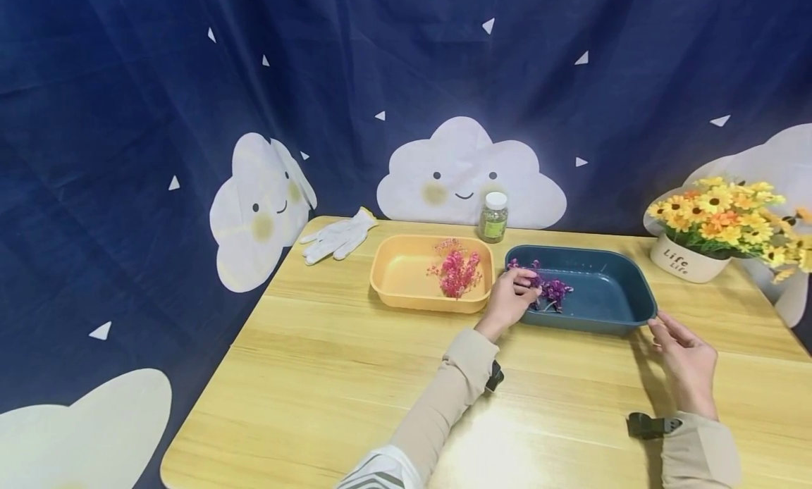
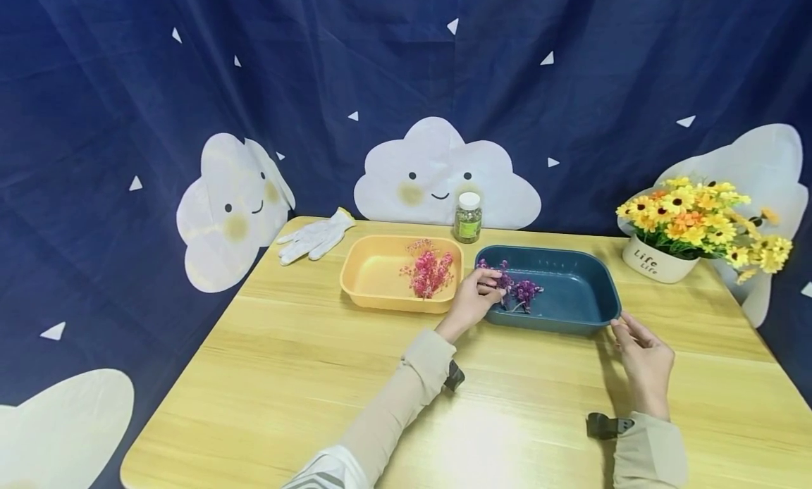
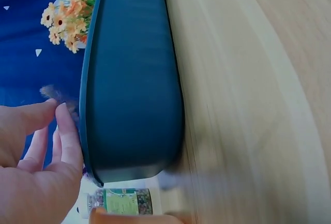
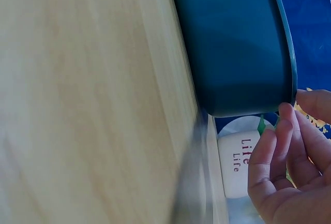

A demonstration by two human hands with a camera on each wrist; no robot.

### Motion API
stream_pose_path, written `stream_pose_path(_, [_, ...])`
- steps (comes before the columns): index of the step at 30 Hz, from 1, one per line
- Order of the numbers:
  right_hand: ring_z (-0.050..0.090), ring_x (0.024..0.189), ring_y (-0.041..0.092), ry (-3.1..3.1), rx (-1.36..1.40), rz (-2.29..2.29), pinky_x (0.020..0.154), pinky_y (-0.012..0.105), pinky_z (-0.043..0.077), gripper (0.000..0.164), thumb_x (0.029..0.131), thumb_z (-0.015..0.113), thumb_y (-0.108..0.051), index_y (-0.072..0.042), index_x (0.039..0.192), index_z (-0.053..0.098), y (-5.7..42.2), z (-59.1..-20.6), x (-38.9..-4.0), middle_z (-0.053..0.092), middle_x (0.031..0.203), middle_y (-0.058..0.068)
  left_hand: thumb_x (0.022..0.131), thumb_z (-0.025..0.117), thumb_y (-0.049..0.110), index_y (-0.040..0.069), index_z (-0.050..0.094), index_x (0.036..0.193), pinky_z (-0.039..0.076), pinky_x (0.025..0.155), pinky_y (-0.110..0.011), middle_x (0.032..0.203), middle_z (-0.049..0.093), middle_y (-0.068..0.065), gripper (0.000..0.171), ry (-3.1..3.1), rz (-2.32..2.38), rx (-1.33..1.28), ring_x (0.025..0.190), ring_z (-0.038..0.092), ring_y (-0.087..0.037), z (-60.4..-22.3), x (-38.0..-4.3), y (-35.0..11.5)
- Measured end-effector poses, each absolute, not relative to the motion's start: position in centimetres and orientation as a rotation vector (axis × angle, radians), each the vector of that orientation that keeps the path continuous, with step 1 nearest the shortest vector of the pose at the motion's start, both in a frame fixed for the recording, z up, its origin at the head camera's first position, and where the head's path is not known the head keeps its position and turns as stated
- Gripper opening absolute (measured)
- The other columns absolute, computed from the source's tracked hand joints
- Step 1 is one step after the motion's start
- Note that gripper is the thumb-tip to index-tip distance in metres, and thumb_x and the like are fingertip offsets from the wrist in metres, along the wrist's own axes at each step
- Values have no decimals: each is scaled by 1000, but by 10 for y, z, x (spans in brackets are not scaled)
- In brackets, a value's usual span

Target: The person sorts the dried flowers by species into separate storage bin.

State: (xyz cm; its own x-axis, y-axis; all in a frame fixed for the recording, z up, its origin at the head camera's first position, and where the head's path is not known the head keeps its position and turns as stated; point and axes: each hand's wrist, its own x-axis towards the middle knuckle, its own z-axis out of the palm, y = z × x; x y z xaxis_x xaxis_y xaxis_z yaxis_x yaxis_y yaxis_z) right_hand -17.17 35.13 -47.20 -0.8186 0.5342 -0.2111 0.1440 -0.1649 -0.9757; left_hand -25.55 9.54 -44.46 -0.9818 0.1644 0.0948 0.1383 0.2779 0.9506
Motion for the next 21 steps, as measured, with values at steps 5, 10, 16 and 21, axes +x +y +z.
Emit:
stream_pose_path(5, [62,63,-6,-1811,-802,2067,57,8,51,17,86,74,-18,-33,95,76,351,-470,-169,67,66,-22,88,69,3,3,67,111,49,69,-11,98,65,-11,24,2480,1892,304,77,60,-7,-446,-251,90])
stream_pose_path(10, [61,63,-5,-1806,-817,2061,57,8,51,17,86,74,-18,-33,95,76,352,-469,-165,67,66,-22,88,69,4,3,68,109,49,70,-11,95,66,-11,21,2420,1958,311,74,54,0,-451,-240,78])
stream_pose_path(16, [61,62,-5,-1818,-803,2056,57,8,51,17,86,74,-18,-33,95,76,352,-467,-166,67,67,-22,88,68,6,-2,67,109,52,81,-15,97,68,-14,22,2395,2030,352,82,59,-3,-456,-225,48])
stream_pose_path(21, [59,60,-5,-1837,-745,2008,55,7,50,17,87,73,-16,-32,93,76,347,-463,-166,67,67,-22,89,67,5,-5,64,111,54,87,-20,103,68,-18,25,2396,2060,300,90,62,-11,-455,-212,12])
